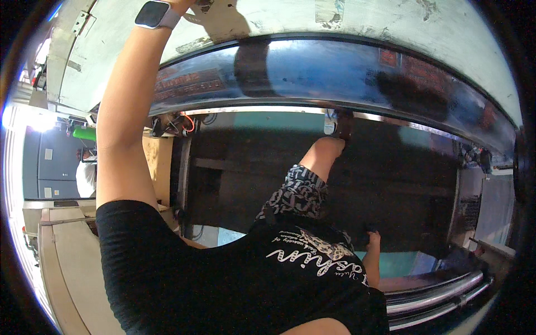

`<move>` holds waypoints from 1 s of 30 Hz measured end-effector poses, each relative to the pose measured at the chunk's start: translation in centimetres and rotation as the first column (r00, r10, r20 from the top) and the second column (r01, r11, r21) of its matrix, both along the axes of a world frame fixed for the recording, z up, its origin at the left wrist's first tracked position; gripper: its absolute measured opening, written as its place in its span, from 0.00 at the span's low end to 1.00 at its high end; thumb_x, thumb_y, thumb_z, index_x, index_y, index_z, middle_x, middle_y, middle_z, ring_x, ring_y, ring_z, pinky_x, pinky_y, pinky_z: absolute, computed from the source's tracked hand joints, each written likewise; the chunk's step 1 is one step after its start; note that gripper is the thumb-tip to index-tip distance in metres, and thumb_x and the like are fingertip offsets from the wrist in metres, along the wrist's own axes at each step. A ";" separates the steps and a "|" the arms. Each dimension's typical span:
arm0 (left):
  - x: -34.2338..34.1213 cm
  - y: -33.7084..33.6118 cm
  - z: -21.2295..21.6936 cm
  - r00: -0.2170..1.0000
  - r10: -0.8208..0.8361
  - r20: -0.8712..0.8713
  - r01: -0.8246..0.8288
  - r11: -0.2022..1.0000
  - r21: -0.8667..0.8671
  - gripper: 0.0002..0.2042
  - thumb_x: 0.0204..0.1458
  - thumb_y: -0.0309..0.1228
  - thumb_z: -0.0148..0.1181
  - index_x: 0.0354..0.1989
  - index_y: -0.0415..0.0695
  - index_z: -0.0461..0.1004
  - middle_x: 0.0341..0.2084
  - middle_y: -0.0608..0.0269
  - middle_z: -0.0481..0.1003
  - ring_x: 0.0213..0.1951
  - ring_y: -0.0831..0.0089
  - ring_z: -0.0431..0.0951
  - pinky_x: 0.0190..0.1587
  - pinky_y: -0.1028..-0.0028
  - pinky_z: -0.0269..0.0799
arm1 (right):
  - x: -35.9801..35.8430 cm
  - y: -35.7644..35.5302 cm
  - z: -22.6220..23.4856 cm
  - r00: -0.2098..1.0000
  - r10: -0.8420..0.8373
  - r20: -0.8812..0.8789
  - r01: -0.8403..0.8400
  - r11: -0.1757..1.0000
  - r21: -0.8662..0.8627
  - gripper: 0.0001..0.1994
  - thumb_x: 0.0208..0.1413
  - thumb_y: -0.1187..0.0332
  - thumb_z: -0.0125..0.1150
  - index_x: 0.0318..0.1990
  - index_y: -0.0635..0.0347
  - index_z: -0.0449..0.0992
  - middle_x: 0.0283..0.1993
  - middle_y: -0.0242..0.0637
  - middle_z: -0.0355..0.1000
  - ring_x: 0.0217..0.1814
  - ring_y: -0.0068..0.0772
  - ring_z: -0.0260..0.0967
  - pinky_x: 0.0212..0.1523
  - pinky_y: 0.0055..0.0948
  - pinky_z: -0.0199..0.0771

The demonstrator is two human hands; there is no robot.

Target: The person wipes a large, curved, reflective surface with a blue cloth. They use both hands to rub the surface in circular and linear motions, occasionally adjusting the cloth's position. The task involves cleaning or polishing the surface, which appears to be part of a larger machine or vehicle.

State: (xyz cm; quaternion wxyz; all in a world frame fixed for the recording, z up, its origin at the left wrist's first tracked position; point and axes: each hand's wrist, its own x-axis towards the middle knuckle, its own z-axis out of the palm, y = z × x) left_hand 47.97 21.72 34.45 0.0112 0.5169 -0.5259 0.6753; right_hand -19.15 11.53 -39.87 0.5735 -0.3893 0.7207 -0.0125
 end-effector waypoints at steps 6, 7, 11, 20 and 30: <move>0.0 0.7 -0.2 0.998 0.049 -0.031 -0.049 0.999 0.016 0.29 0.53 0.41 0.46 0.63 0.43 0.54 0.63 0.50 0.51 0.66 0.55 0.48 0.65 0.56 0.38 | 0.4 -0.2 0.7 0.989 0.064 0.133 -0.059 0.998 -0.036 0.23 0.42 0.77 0.52 0.50 0.56 0.68 0.38 0.40 0.70 0.37 0.38 0.68 0.37 0.38 0.71; 0.0 0.0 -0.4 0.998 0.008 -0.068 -0.008 1.000 -0.001 0.29 0.53 0.40 0.46 0.63 0.42 0.53 0.64 0.50 0.51 0.66 0.55 0.48 0.65 0.56 0.37 | -1.6 -0.8 -0.7 0.991 0.112 0.068 -0.103 0.987 -0.120 0.22 0.41 0.77 0.53 0.49 0.56 0.69 0.37 0.39 0.69 0.36 0.38 0.68 0.37 0.38 0.71; -1.0 0.7 0.2 0.998 0.054 -0.037 -0.052 0.998 0.046 0.29 0.53 0.39 0.45 0.63 0.41 0.53 0.64 0.49 0.50 0.66 0.55 0.47 0.66 0.57 0.36 | 4.2 0.4 1.9 0.981 -0.053 0.187 0.054 0.999 -0.003 0.24 0.39 0.78 0.53 0.50 0.57 0.69 0.37 0.39 0.70 0.35 0.37 0.68 0.36 0.36 0.70; 0.1 -0.1 0.8 0.971 -0.187 -0.152 0.189 0.982 0.000 0.27 0.55 0.49 0.47 0.63 0.55 0.56 0.63 0.63 0.55 0.65 0.65 0.52 0.65 0.59 0.38 | 3.3 1.0 1.0 0.994 -0.104 0.025 0.106 0.991 -0.080 0.29 0.37 0.78 0.54 0.55 0.64 0.64 0.43 0.44 0.70 0.42 0.42 0.68 0.43 0.37 0.68; -2.8 0.8 1.6 0.983 -0.145 -0.116 0.150 0.988 0.039 0.28 0.56 0.46 0.45 0.64 0.51 0.53 0.64 0.58 0.52 0.66 0.62 0.48 0.65 0.59 0.36 | 3.3 3.8 2.7 0.996 -0.088 0.025 0.090 0.993 -0.078 0.33 0.38 0.76 0.57 0.58 0.70 0.60 0.51 0.49 0.68 0.49 0.44 0.67 0.48 0.34 0.68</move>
